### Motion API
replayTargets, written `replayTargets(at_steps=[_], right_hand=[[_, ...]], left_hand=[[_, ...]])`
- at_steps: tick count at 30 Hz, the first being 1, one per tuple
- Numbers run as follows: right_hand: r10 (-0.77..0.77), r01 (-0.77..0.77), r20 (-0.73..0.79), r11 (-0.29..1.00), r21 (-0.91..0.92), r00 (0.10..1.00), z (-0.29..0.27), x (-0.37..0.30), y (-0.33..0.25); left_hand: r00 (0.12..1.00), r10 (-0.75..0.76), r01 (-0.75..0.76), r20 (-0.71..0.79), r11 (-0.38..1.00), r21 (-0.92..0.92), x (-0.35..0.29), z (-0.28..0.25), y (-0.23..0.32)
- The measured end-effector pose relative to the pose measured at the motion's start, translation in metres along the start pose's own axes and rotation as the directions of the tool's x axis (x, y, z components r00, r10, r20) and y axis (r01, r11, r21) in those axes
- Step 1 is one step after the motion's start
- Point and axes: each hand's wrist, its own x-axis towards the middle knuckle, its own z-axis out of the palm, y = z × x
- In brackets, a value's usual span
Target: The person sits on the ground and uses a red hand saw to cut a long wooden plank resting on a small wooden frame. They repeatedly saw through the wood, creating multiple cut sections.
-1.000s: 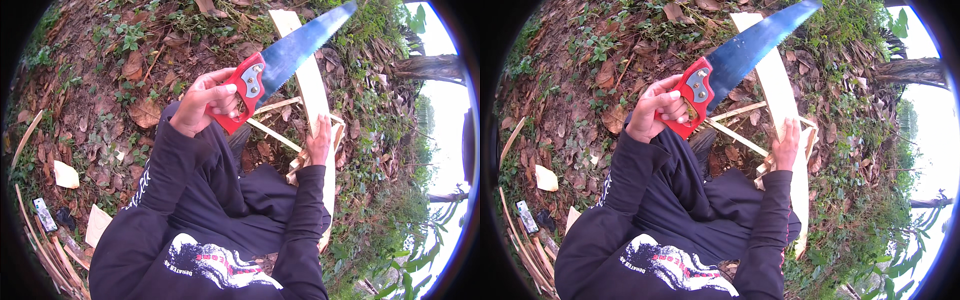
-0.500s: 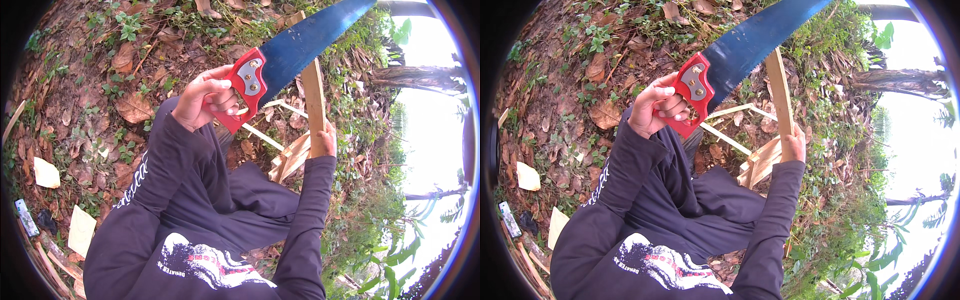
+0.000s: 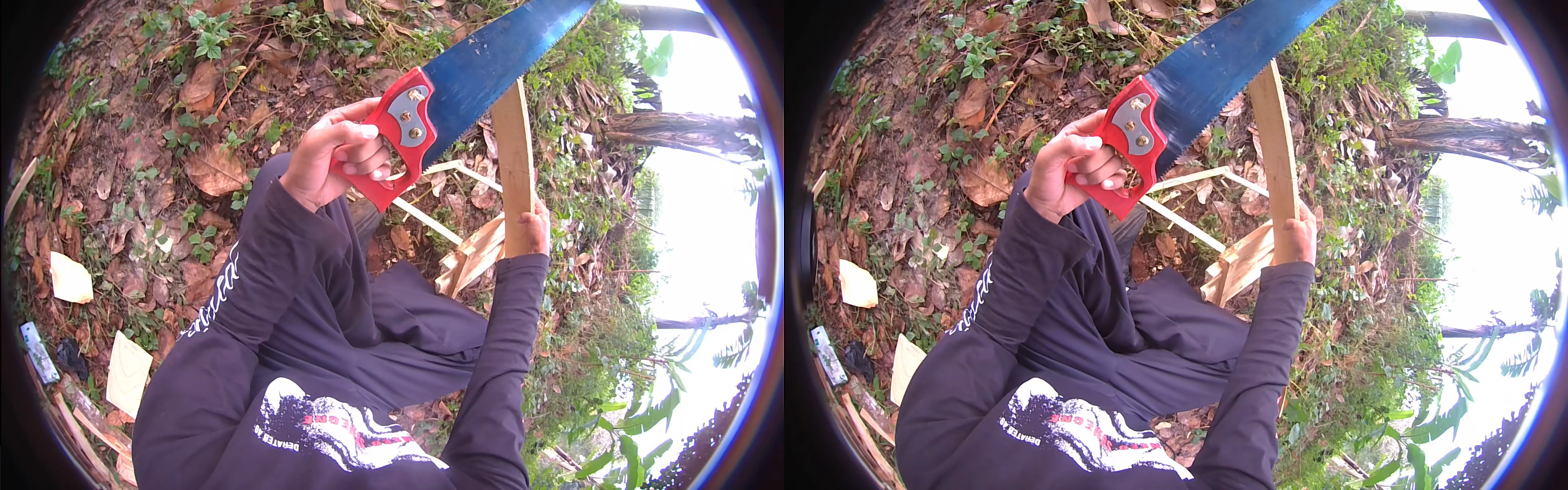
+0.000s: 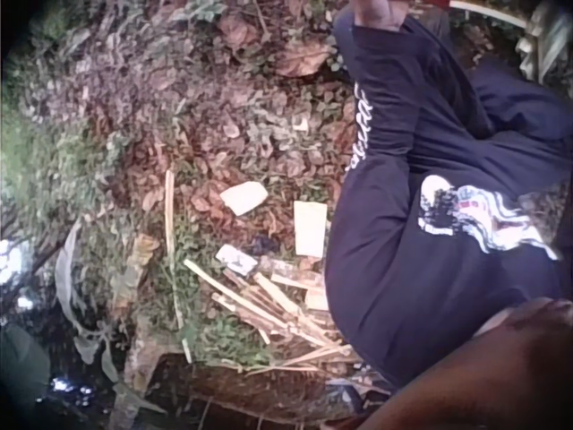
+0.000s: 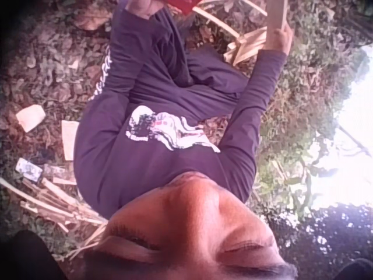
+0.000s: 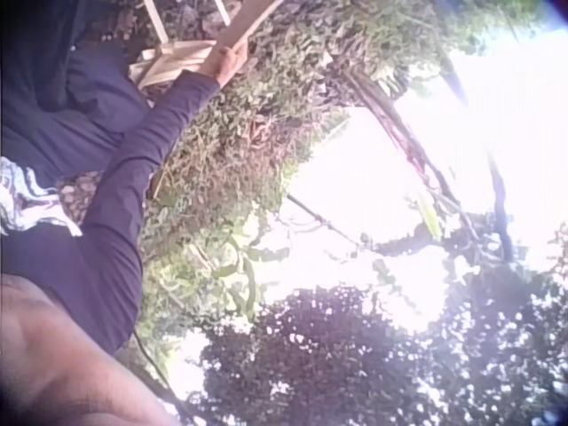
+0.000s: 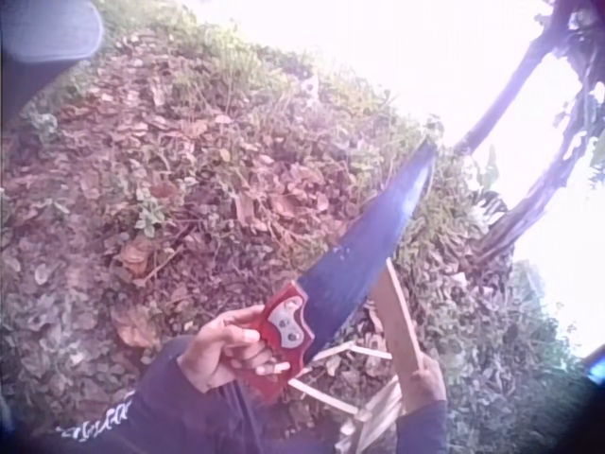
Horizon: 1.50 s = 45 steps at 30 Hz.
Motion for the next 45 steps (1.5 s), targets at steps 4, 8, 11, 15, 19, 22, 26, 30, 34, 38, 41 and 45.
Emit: replayTargets(at_steps=[4,8,11,15,19,22,26,30,34,38,41,45], right_hand=[[-0.005,0.004,0.016,0.998,0.06,1.0,0.001,-0.001,-0.002],[-0.008,0.008,0.023,1.0,-0.007,1.0,-0.01,0.004,0.007],[-0.016,0.017,0.022,0.999,-0.033,1.0,-0.011,0.006,0.006],[0.0,0.001,0.034,1.0,-0.027,0.999,-0.01,0.007,0.003],[0.021,-0.021,0.013,1.0,0.016,1.0,-0.01,0.006,-0.001],[0.069,-0.07,0.01,0.994,0.088,0.998,-0.009,0.007,-0.007],[0.09,-0.067,-0.127,0.982,0.174,0.988,-0.004,0.006,-0.015],[0.127,-0.104,-0.3,0.99,0.091,0.945,-0.007,0.011,-0.016],[0.105,-0.116,-0.154,0.991,-0.06,0.982,-0.045,0.037,0.011],[-0.15,0.003,-0.229,0.842,-0.539,0.962,-0.054,0.049,0.029],[-0.35,-0.139,-0.417,0.603,-0.785,0.839,-0.045,0.054,0.04],[-0.449,-0.14,-0.42,0.534,-0.834,0.789,-0.044,0.054,0.044]], left_hand=[[1.0,0.0,0.0,-0.006,1.0,0.011,0.0,0.0,0.0],[1.0,-0.008,0.008,0.008,1.0,-0.001,0.0,0.001,0.0],[1.0,-0.002,0.002,0.022,1.0,-0.012,0.0,-0.001,0.0],[1.0,0.002,-0.002,-0.014,1.0,0.005,0.0,-0.001,0.0],[0.999,0.0,0.0,-0.034,1.0,0.004,0.001,0.002,0.0],[0.999,0.015,-0.015,-0.029,1.0,0.006,0.001,0.001,0.0],[0.999,0.026,-0.025,-0.04,0.999,0.023,0.0,0.001,0.002],[1.0,0.025,-0.025,-0.014,1.0,-0.012,0.0,-0.004,0.003],[1.0,0.021,-0.021,-0.005,0.997,-0.074,0.001,-0.005,0.003],[0.998,0.04,-0.038,-0.05,0.999,0.029,0.002,-0.002,0.001],[0.998,0.038,-0.036,-0.058,0.999,0.041,0.003,-0.004,0.001],[0.998,0.051,-0.052,-0.033,0.999,-0.006,0.004,-0.007,0.003]])
